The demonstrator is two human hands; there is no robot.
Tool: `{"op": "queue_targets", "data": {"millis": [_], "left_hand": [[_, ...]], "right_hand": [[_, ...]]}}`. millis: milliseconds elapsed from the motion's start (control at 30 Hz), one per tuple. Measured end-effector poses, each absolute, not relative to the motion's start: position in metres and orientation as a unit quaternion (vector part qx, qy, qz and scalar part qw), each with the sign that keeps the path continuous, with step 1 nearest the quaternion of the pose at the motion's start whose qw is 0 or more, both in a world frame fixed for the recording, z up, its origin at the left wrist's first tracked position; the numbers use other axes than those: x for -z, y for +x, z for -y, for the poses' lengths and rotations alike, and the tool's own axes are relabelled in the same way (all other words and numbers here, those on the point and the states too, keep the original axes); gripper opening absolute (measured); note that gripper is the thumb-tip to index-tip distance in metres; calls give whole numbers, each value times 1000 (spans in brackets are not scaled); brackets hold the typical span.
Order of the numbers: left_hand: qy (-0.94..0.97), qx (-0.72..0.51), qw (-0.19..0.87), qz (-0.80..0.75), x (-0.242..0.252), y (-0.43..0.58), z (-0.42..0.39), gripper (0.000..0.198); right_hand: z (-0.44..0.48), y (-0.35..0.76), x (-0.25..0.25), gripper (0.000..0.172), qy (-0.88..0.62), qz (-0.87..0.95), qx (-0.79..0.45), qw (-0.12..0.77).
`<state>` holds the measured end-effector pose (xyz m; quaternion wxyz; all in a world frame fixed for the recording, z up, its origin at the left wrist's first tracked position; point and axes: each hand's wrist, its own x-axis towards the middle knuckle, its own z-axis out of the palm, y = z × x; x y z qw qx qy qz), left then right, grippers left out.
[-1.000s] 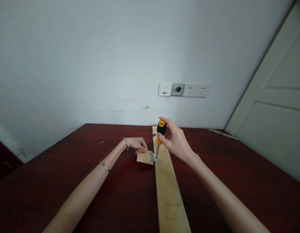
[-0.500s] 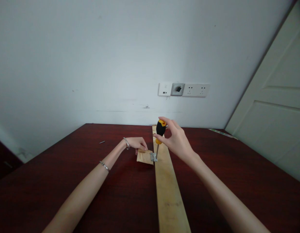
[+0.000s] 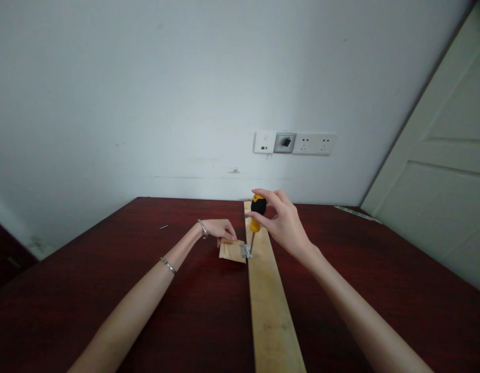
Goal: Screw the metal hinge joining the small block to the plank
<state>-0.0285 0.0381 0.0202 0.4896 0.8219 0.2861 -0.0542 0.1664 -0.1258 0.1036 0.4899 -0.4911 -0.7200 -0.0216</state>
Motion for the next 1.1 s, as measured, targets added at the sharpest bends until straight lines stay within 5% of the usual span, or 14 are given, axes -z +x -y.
{"op": "queue_targets", "data": {"millis": [233, 800, 1100], "left_hand": [[821, 53, 493, -284, -21, -29, -38, 26], [822, 59, 486, -292, -18, -28, -39, 27], [887, 28, 386, -252, -16, -27, -46, 21]], "right_hand": [[124, 166, -100, 52, -457, 732, 17, 505], [125, 171, -106, 46, -455, 693, 54, 557], [127, 180, -113, 47, -455, 676, 66, 576]]}}
